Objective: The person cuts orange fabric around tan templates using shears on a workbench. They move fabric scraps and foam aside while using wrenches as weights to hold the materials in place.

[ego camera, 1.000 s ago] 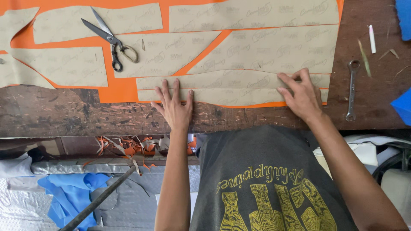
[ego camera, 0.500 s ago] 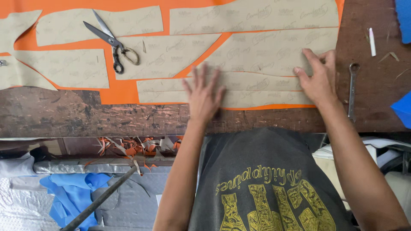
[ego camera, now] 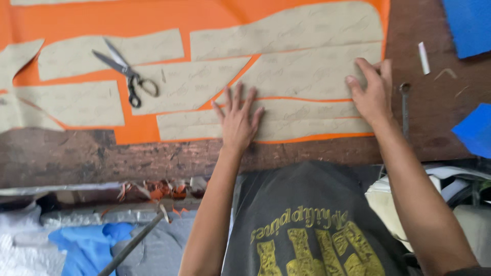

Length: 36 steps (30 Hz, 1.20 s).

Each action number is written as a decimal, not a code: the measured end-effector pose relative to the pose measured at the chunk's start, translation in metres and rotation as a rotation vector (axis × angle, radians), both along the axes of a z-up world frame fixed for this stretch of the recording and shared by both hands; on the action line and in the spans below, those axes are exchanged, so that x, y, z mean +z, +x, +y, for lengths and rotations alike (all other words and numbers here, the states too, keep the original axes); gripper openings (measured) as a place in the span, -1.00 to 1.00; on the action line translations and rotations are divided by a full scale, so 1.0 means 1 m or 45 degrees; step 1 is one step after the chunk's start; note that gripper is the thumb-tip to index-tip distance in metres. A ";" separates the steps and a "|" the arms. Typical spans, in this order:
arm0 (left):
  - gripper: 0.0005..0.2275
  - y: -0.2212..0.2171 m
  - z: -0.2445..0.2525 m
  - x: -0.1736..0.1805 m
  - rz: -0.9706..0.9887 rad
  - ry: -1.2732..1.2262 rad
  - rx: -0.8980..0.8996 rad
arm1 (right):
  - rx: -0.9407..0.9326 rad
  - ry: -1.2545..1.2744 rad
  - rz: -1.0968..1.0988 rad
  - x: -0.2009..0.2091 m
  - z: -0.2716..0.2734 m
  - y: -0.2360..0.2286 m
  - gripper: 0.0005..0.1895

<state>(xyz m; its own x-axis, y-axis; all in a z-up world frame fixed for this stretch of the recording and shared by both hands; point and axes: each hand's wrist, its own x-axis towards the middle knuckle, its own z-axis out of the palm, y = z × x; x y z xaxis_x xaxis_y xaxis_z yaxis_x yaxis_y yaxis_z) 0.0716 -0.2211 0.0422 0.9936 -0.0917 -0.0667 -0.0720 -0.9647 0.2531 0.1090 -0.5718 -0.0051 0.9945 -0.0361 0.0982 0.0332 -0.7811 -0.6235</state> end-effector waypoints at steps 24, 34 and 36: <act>-0.27 0.219 0.040 -0.007 0.179 0.025 -0.010 | -0.291 0.173 -0.095 -0.124 -0.091 0.282 -0.77; -0.47 0.206 0.036 0.008 0.059 -0.115 -0.007 | -0.404 0.567 0.006 -0.094 -0.090 0.247 -0.79; -0.47 0.193 0.035 0.010 -0.035 -0.152 0.005 | -0.448 0.677 -0.009 -0.067 -0.081 0.220 -0.88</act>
<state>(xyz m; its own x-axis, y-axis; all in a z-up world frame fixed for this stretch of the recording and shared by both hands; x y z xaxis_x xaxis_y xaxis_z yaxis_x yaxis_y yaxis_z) 0.2649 -0.1865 0.0518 0.9952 -0.0936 -0.0280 -0.0770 -0.9282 0.3641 0.3290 -0.6532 -0.0723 0.9137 -0.4060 -0.0161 -0.1631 -0.3301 -0.9298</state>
